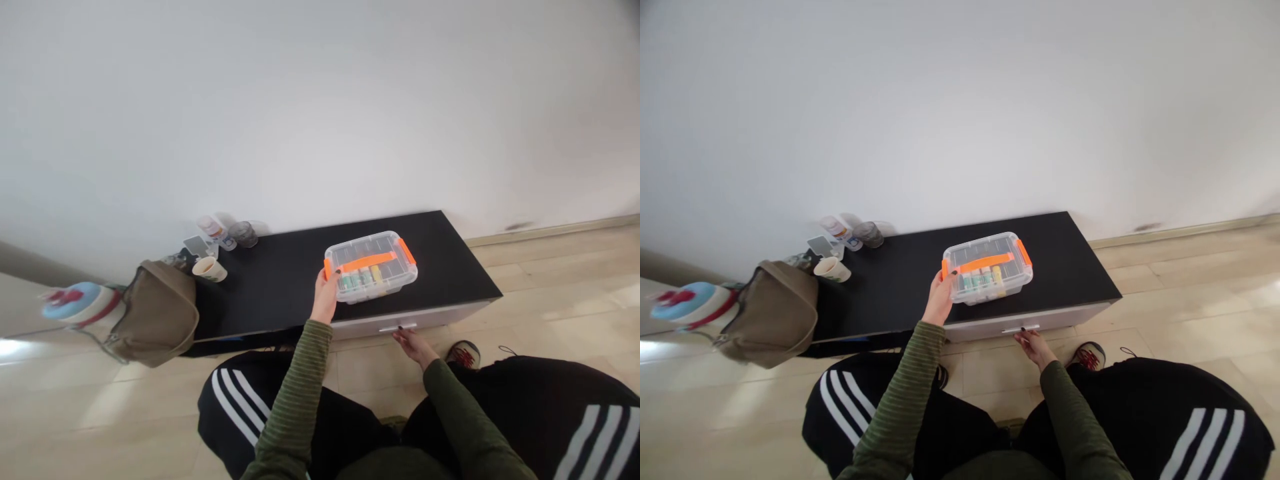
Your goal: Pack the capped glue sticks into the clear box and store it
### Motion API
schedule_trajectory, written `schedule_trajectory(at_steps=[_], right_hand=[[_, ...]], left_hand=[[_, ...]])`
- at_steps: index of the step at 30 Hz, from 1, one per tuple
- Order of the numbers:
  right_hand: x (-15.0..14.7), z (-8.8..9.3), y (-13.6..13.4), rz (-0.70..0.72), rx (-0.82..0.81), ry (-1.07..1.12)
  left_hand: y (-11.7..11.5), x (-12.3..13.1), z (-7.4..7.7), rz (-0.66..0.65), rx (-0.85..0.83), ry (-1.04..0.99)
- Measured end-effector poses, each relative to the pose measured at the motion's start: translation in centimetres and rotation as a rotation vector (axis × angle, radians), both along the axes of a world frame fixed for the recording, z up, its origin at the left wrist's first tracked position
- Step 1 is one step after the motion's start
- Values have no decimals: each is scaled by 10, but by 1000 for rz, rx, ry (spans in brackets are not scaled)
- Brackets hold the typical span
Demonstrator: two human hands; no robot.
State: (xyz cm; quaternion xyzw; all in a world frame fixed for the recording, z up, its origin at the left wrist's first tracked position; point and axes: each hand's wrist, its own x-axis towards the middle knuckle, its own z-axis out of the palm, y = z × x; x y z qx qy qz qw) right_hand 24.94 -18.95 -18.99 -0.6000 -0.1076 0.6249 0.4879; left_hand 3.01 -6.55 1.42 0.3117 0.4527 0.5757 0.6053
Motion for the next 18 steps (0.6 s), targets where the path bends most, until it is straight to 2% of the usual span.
schedule_trajectory(at_steps=[4, 7, 8, 10, 13, 15, 18], right_hand=[[-4, 11, -29, 75, -136, -36], [-5, 33, -52, 175, -207, -63], [-5, 44, -58, 221, -188, -96], [-3, 69, -67, 329, -47, -255], [3, 104, -71, 439, 265, -668], [6, 115, -70, 484, 371, -861], [5, 110, -71, 671, 296, -1016]], left_hand=[[0, 2, -2, 8, 10, -9], [0, 4, -3, 17, 8, -10], [0, 4, -3, 16, 7, -10], [1, 5, -3, 22, 11, -13], [-1, 6, -3, 49, 20, -25], [-3, 7, -3, 69, 32, -23], [-11, 6, -2, 98, 48, -26]])
